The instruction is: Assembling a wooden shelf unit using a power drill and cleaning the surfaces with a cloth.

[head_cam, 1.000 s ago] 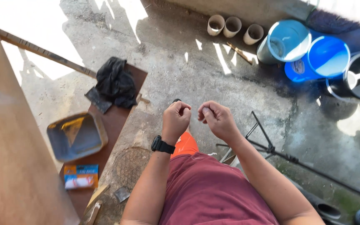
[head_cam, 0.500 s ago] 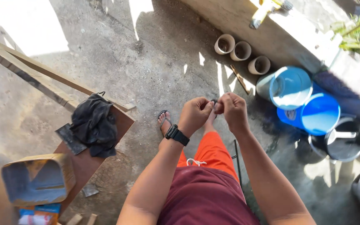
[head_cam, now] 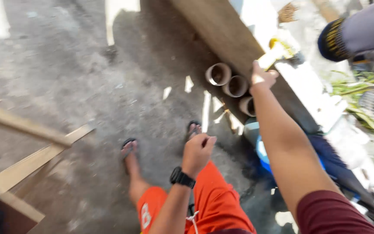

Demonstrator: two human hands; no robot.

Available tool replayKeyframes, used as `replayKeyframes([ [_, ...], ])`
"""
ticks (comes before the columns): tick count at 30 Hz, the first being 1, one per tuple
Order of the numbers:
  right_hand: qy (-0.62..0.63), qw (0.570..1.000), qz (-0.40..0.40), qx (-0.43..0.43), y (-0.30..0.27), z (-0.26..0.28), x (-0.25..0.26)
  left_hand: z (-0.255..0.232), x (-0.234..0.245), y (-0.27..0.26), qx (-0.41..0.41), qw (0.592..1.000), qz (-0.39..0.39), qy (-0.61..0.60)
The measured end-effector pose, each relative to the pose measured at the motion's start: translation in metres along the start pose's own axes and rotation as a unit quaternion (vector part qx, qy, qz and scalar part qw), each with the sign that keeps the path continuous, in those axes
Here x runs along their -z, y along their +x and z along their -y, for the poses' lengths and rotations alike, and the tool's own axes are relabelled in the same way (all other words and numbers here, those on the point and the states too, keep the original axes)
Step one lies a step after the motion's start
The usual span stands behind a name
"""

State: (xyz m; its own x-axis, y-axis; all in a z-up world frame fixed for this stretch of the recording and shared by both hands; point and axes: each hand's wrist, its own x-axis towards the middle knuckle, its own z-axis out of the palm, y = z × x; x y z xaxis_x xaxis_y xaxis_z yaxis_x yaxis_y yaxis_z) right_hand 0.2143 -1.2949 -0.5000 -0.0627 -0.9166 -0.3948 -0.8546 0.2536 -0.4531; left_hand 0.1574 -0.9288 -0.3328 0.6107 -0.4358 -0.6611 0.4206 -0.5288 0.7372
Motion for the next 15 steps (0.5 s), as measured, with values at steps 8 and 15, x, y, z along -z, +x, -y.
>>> replayKeyframes([
  [8,0.177,0.981,0.071,-0.026,0.072,-0.007,-0.031,0.000,-0.012,0.030,0.034,0.999,-0.010,-0.035],
  [15,-0.059,0.962,0.044,0.262,-0.056,-0.082,0.038,0.021,0.012,-0.057,0.077,0.986,-0.103,-0.110],
])
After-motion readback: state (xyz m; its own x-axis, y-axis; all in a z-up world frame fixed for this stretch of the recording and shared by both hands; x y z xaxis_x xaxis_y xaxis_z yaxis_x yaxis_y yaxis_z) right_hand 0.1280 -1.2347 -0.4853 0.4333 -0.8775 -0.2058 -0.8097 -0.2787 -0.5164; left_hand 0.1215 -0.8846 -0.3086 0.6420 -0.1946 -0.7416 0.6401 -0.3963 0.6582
